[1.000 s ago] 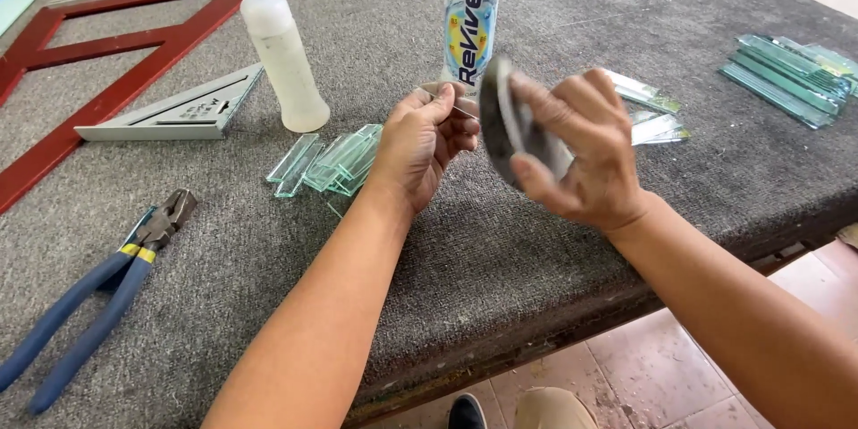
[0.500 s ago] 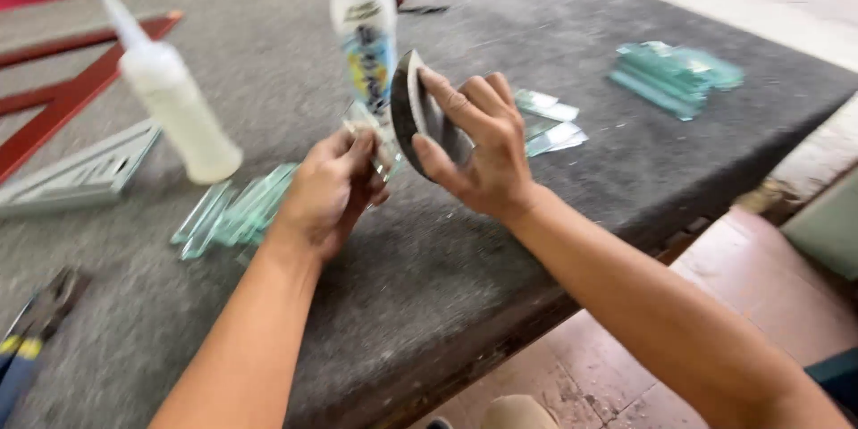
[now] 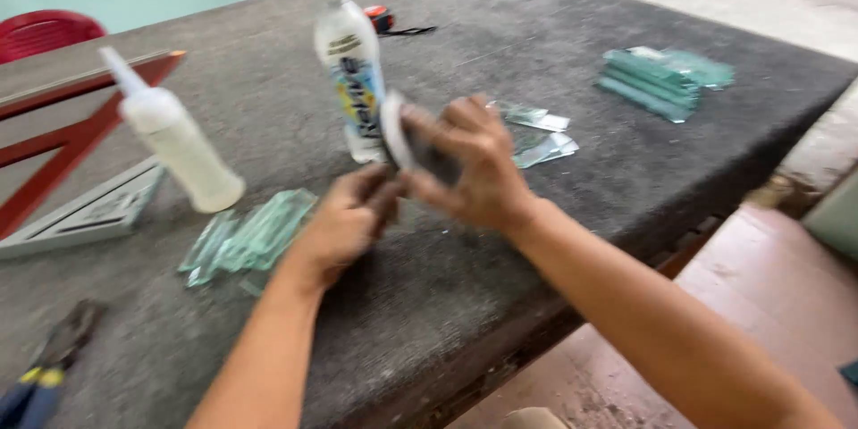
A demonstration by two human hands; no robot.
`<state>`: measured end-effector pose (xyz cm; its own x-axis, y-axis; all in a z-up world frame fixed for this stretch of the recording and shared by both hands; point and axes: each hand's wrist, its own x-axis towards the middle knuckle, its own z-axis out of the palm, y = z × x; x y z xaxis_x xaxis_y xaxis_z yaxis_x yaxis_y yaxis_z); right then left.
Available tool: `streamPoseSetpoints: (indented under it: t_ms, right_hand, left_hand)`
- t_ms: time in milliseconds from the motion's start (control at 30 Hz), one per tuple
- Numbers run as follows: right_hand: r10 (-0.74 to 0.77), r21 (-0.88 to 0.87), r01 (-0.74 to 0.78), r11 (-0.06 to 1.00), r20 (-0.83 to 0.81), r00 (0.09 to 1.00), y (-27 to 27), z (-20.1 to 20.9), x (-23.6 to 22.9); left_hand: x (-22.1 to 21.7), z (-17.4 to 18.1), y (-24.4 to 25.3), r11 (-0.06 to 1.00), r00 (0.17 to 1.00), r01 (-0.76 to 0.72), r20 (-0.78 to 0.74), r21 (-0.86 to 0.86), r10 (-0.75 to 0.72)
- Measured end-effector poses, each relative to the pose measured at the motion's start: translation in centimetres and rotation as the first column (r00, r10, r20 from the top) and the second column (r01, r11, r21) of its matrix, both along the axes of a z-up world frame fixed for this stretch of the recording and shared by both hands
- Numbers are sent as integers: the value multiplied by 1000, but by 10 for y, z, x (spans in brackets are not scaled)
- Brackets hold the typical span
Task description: Grinding the edges of small rectangular glass pieces using a handheld abrasive stone on a workshop table.
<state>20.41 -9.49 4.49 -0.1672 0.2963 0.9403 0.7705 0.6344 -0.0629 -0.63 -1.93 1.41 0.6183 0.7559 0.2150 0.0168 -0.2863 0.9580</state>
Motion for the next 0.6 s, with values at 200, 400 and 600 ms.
streamPoseSetpoints:
  t_ms: [200, 400, 600]
  right_hand:
    - [-87, 7, 89, 996, -146, 986, -14, 7, 21]
    - [53, -90, -55, 994, -24, 998, -1, -8, 6]
    - [-31, -194, -3, 981, -176, 984, -25, 2, 30]
  left_hand:
    - [2, 11, -16, 993, 993, 115, 9, -6, -115]
    - [-4, 2, 0, 995, 991, 102, 84, -6, -101]
    - [28, -20, 11, 929, 989, -17, -129, 369, 70]
